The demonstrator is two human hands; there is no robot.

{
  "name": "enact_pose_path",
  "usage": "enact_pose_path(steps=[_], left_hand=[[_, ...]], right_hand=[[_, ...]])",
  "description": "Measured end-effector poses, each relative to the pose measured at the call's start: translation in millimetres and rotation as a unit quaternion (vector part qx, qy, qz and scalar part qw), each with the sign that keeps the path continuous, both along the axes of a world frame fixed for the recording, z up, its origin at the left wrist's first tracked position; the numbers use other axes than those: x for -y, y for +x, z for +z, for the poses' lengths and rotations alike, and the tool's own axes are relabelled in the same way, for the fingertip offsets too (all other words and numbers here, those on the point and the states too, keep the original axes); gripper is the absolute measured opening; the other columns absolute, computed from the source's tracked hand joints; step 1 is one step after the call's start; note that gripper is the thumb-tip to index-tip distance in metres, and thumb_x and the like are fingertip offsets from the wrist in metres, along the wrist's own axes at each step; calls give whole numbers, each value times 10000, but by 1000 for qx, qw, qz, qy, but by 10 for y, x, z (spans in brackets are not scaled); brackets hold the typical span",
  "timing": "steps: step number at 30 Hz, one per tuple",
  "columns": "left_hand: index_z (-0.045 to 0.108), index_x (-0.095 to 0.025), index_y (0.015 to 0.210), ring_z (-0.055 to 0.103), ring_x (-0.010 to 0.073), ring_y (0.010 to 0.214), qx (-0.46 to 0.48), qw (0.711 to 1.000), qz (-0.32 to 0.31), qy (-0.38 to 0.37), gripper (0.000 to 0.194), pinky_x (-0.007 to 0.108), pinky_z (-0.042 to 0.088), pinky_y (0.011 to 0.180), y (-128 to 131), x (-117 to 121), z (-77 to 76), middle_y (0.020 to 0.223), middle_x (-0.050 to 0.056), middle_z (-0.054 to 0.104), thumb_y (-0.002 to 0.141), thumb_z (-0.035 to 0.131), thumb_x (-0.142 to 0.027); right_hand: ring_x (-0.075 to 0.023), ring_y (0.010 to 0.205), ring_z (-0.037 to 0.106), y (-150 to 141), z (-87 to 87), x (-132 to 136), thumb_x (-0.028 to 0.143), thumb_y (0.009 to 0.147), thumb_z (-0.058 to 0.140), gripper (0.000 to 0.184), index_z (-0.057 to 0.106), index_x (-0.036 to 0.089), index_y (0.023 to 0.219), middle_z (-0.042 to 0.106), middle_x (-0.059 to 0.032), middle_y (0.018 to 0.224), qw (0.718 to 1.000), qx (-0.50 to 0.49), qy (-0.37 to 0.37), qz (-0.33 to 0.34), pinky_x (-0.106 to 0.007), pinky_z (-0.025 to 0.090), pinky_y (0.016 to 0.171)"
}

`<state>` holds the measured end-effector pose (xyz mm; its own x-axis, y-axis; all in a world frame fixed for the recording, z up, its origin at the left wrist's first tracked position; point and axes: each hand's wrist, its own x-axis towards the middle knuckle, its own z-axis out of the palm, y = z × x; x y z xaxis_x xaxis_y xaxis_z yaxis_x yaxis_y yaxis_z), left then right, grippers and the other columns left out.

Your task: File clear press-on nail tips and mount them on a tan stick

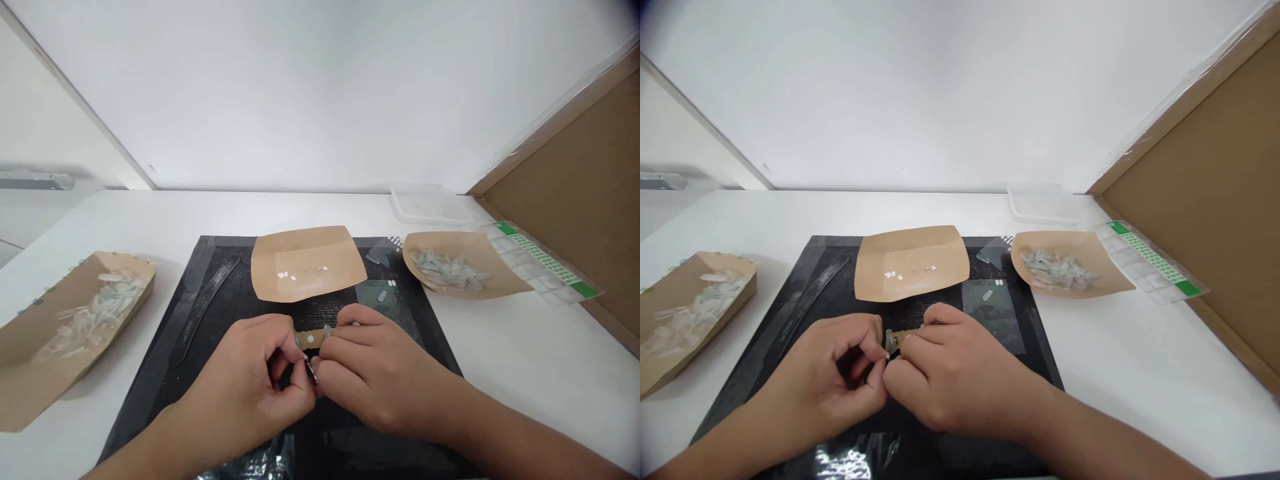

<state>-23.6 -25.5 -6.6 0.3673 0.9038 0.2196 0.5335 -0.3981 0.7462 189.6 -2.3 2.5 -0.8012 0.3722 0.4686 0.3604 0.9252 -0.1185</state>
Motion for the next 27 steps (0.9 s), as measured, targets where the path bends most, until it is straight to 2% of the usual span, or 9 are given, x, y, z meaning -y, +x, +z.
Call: enact_pose_path(steps=[9,14,20,24,27], left_hand=[[474,-207,643,382,60,456,3,999,15,-49,162,180,283,436,20,18,-13,537,-82,441,711,592,-119],[503,-210,657,394,65,455,26,997,11,-76,158,183,300,426,4,23,-26,546,-77,469,734,613,-125],[597,-209,767,504,88,517,39,997,-9,-71,105,195,400,466,-30,8,3,658,-38,586,830,625,-130],[640,-208,890,529,92,579,43,999,-21,-26,119,193,426,484,-47,13,18,784,-12,601,838,639,-102],[644,-208,924,552,91,601,51,998,-27,-22,147,184,442,485,-53,27,20,816,-5,604,841,645,-86]], right_hand=[[-145,610,360,17,-8,-12,42,1016,427,398,543,198,668,527,28,638,1000,0,-5,6,-319,366,730],[-138,600,358,32,-12,-29,67,1034,433,391,550,197,685,523,37,647,999,-5,-40,10,-318,373,740],[-133,630,403,56,-3,-45,149,1090,454,397,586,193,718,581,34,678,999,4,-54,-4,-320,379,786],[-129,620,377,60,-3,-49,192,1106,473,419,581,193,701,547,45,655,999,9,-49,-15,-317,382,792],[-127,618,377,57,-11,-54,200,1113,465,426,581,190,703,545,46,654,999,8,-45,-13,-315,382,782]])
